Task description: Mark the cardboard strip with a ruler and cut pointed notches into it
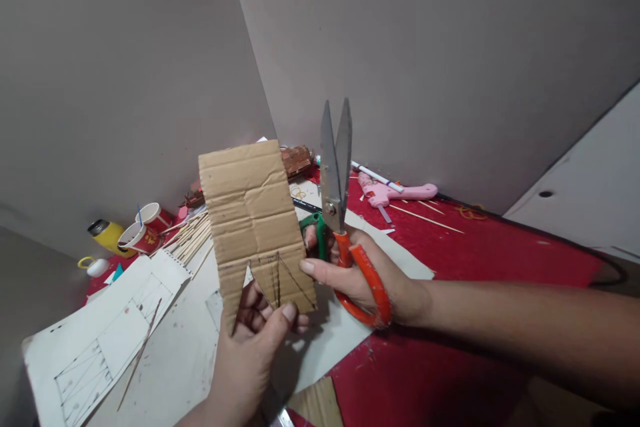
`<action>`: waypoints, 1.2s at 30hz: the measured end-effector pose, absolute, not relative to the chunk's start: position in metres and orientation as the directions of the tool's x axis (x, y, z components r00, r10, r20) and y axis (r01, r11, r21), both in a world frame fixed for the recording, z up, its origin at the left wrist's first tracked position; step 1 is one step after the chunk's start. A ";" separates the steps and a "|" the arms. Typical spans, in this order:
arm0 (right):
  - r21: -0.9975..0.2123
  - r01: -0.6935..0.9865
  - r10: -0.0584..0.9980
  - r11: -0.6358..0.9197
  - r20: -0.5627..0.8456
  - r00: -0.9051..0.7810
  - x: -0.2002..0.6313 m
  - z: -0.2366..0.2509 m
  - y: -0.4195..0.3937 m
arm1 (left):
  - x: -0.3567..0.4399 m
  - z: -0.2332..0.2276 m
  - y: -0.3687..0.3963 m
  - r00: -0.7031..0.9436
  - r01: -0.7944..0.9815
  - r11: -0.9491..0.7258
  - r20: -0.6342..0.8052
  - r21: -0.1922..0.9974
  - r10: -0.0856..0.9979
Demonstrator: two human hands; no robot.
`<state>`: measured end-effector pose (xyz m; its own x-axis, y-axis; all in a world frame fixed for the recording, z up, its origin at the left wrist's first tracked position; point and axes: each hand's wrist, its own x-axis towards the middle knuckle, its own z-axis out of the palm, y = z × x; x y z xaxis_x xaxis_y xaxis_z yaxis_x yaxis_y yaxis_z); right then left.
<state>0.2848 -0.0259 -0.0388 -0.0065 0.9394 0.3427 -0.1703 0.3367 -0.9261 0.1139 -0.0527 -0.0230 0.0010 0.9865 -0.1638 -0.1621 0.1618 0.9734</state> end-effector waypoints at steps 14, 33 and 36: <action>-0.984 0.075 0.826 0.162 0.094 -0.556 0.300 -0.063 -0.037 | 0.079 0.028 -0.030 -0.141 -0.344 -0.218 0.179 0.913 0.974; -0.873 0.362 0.812 0.326 0.062 -0.581 0.302 -0.049 -0.048 | 0.084 0.005 -0.028 -0.088 -0.343 -0.205 0.186 0.917 0.979; -0.876 0.345 0.789 0.336 0.062 -0.611 0.302 -0.051 -0.045 | 0.084 0.003 -0.028 -0.069 -0.352 -0.194 0.182 0.915 0.981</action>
